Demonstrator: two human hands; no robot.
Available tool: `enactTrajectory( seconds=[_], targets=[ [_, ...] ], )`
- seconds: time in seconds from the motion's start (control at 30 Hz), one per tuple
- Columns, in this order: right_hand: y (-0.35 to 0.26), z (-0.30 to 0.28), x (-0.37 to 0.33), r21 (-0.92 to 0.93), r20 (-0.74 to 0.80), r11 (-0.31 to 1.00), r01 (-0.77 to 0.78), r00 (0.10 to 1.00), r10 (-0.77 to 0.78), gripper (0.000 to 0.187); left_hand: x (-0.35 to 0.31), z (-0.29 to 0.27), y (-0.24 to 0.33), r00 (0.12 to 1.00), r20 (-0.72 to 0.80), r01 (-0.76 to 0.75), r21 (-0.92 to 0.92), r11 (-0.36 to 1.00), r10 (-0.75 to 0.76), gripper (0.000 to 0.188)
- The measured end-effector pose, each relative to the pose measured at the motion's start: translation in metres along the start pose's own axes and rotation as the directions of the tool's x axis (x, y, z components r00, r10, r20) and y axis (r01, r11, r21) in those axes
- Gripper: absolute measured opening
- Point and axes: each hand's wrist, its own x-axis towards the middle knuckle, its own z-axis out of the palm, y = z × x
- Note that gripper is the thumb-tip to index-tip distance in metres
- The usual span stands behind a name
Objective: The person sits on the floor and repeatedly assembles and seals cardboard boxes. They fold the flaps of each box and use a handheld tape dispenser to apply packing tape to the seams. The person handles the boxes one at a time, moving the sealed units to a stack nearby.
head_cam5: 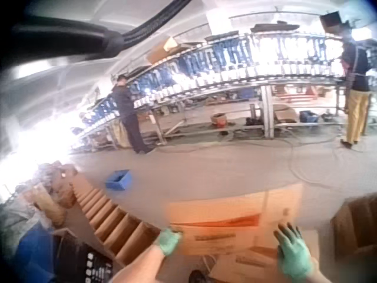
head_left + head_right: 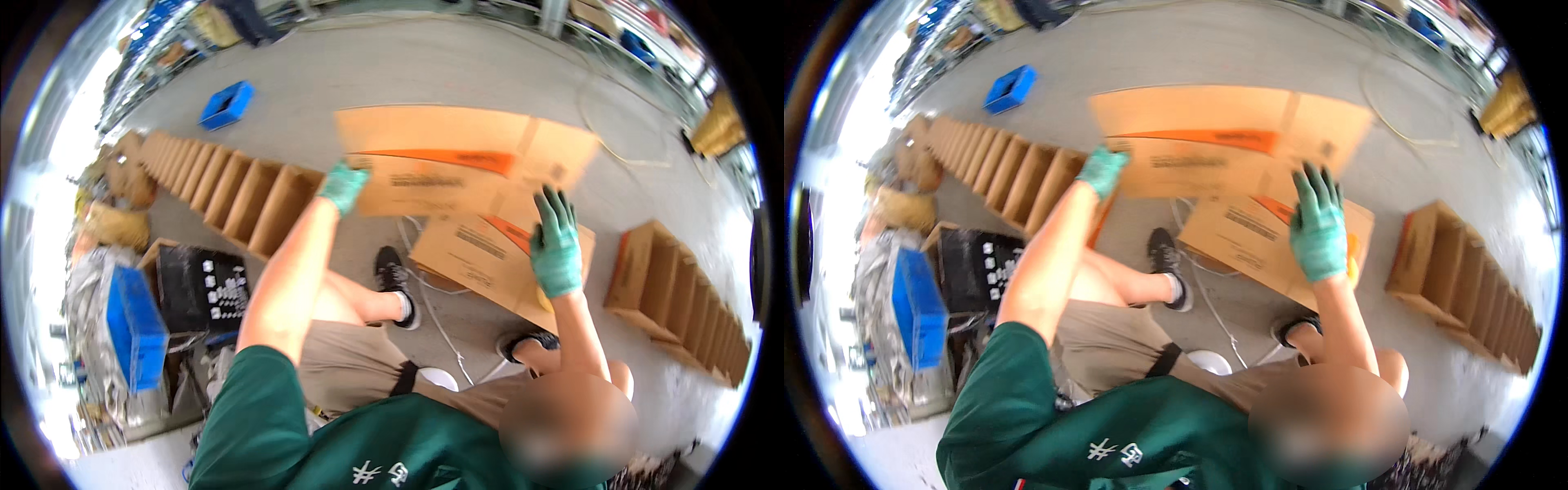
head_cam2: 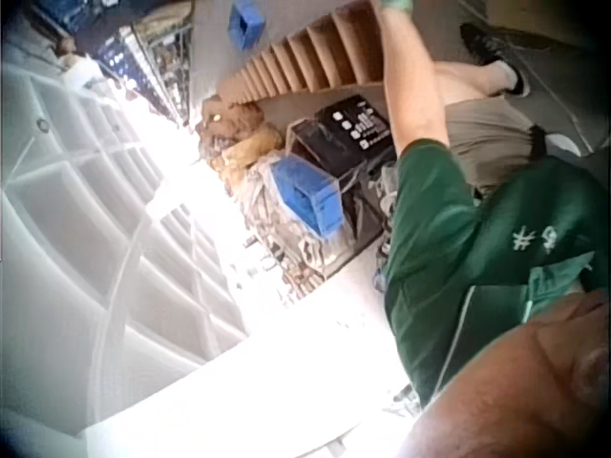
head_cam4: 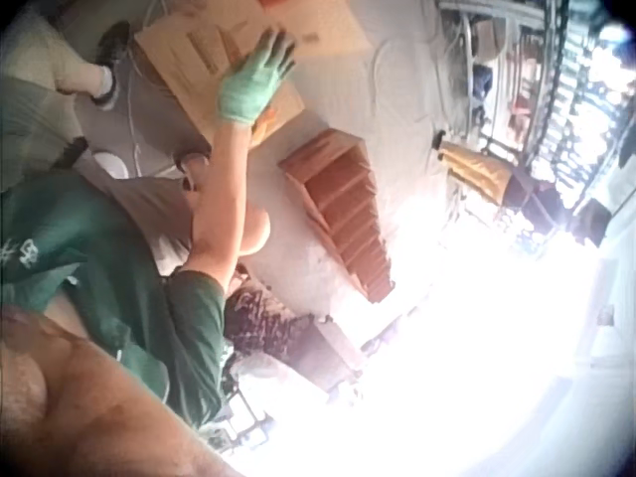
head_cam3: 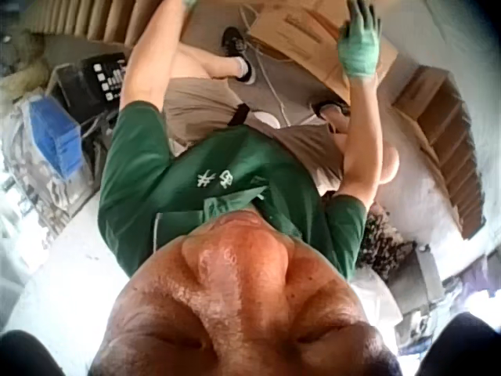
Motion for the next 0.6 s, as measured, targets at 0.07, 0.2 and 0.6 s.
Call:
enactTrajectory(
  seconds=[0.07,0.2,0.6],
  targets=[
    [-0.001,-0.016,0.021,-0.026,-0.137,1.000,0.012,0.990,-0.016,0.063,0.001,-0.004,-0.018,0.999,0.040,0.008,-0.319,0.948,0.005,0.032],
    [0.048,-0.021,0.022,-0.093,-0.142,0.978,-0.188,0.974,0.174,0.075,0.015,0.005,-0.038,0.994,0.038,-0.077,-0.433,0.898,0.103,0.033],
    [0.048,-0.011,0.021,-0.359,0.033,0.925,-0.127,0.988,0.149,0.078,0.010,0.003,-0.058,0.979,0.147,-0.076,-0.384,0.920,0.142,0.039]
  ],
)
